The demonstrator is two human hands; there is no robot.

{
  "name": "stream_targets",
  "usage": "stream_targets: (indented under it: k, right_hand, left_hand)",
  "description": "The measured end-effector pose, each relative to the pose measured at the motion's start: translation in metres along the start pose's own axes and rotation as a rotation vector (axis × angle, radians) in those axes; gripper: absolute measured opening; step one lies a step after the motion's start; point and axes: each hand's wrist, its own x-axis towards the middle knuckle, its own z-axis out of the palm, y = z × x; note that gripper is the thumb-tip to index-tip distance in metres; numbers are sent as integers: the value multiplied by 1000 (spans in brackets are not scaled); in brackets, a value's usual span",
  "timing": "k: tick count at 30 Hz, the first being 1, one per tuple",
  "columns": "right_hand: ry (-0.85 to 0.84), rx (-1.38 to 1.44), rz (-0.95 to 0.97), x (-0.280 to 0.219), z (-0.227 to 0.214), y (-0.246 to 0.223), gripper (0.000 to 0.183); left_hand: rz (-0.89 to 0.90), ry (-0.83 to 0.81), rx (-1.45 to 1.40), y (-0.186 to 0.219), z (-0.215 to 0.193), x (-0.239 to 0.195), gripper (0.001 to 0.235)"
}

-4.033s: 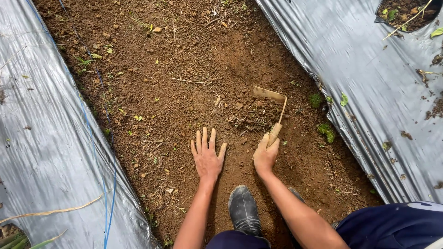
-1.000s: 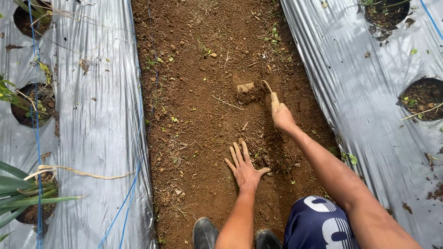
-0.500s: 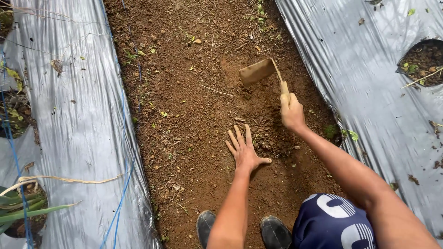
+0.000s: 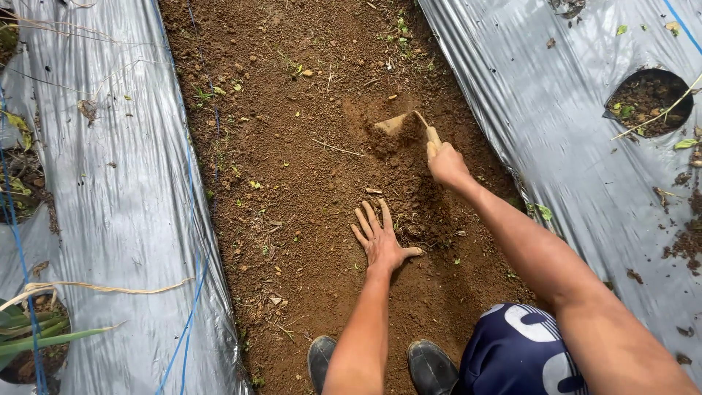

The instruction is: The person breaks up soil using a small hand tool and their hands, then gathers soil to place around the base of a plant.

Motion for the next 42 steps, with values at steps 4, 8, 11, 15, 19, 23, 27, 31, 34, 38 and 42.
stream_targets:
  k: [4,8,11,15,19,23,27,31,34,38,42]
  right_hand:
    - [-73,32,56,-19,27,89,58]
    - [-11,170,68,-21,103,211,53]
    - [122,302,-22,-33,114,244,34]
    - [261,312,-268,29,76,198,34]
    - [146,343,-208,71,7,46,46]
    - [-126,471,127,112,-2,-40,68]
    - [15,617,168,116,55,-29,46]
    - [-47,166,9,85,56,20,46]
    - [-63,-2,26,14,31,36,59]
    - [-131,38,9,-14,51,151,61]
    - [-63,178,-32,0,90,249,55]
  left_hand:
    - [3,77,-40,2,3,-2,150]
    - [21,93,-23,3,4,-3,152]
    - [45,72,14,-7,12,4,156]
    - [16,18,17,-8,9,8,157]
    - [-30,-39,84,-2,6,9,159]
    - [-89,-66,105,4,0,6,155]
    - [-117,-105,121,3,2,5,151]
    - [-2,45,70,-4,11,7,156]
    - [41,94,-2,-7,11,1,153]
    - [55,91,-28,-8,16,1,155]
    - [72,67,21,-3,7,-2,154]
